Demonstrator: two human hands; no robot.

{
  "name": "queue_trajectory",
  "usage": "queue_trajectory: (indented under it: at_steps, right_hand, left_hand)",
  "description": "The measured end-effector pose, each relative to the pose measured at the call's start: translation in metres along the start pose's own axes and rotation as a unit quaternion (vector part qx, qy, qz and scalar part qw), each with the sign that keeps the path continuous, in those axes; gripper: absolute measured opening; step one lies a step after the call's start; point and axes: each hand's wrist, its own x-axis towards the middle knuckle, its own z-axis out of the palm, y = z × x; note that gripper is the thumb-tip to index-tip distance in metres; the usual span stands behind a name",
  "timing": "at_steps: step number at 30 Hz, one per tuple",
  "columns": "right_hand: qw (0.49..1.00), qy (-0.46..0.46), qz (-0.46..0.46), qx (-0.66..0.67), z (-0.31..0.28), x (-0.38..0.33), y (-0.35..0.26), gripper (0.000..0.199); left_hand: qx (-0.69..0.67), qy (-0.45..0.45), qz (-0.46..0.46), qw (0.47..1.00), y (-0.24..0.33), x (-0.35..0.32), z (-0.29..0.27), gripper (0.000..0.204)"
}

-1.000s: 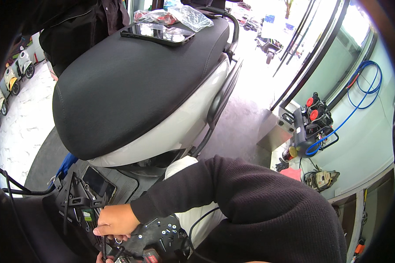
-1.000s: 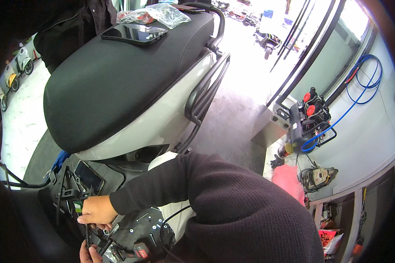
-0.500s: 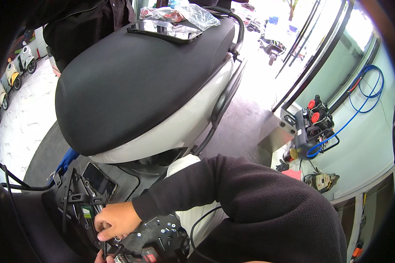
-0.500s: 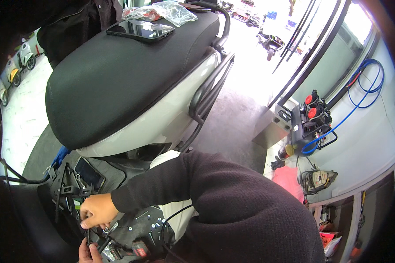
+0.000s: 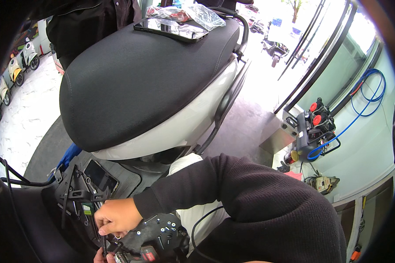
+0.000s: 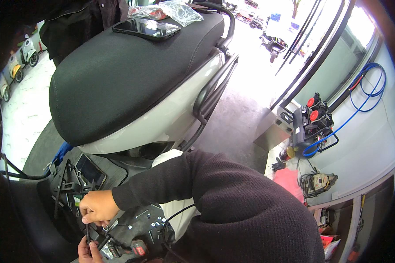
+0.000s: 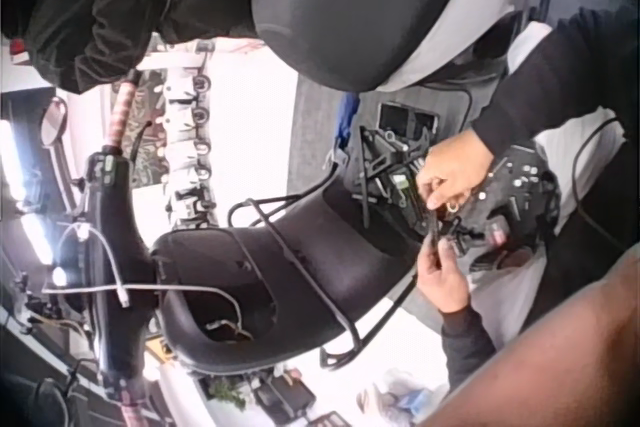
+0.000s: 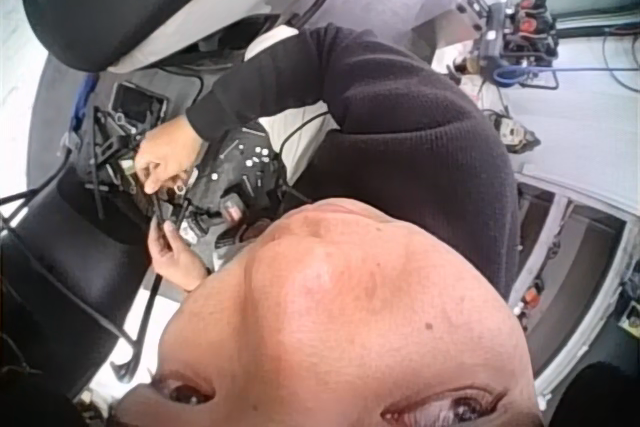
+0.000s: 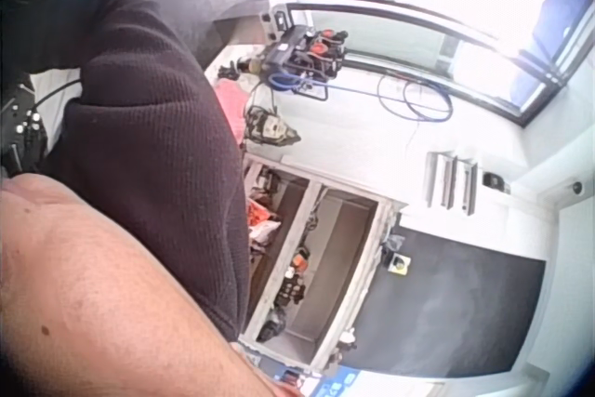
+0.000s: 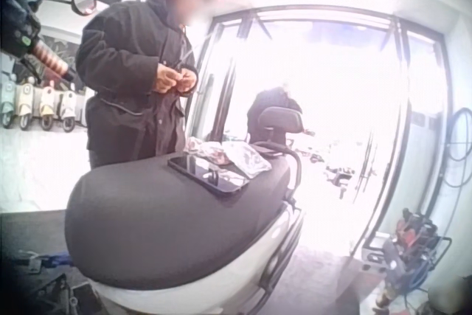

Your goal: The person assembles small mechanical parts on a scooter, using a wrench and screwdriver to tighten bolts and fasten components. They handle a black cable and a small black plastic piece, securing them to the scooter's frame.

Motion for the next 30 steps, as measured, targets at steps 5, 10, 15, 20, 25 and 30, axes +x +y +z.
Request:
queue_trajectory:
  at_steps: [5,10,15,20,25,30]
  right_hand:
    - [0.998,-0.02,0.041,0.043,0.0,0.0,0.005,0.033]
    - [0.999,-0.008,-0.008,0.034,0.0,0.002,0.005,0.037]
    - [0.999,-0.03,0.042,-0.002,-0.002,0.002,0.005,0.035]
    - [0.99,0.036,-0.088,0.104,0.007,0.0,0.004,0.051]
    - [0.998,-0.03,0.049,-0.021,-0.003,-0.001,0.003,0.047]
    - [0.99,0.003,-0.076,0.122,0.0,-0.003,0.0,0.031]
  left_hand:
    - [0.007,-0.001,-0.006,1.0,-0.008,-0.001,-0.003,0.034]
    - [0.016,-0.007,-0.042,0.999,-0.009,0.001,-0.005,0.034]
    - [0.026,-0.01,0.001,1.0,-0.006,-0.001,0.0,0.033]
    - [0.01,-0.011,-0.024,1.0,-0.005,0.0,-0.001,0.033]
    - [0.006,-0.025,0.005,1.0,-0.006,-0.001,-0.001,0.032]
    - [0.006,-0.01,-0.014,1.0,-0.005,-0.001,0.0,0.031]
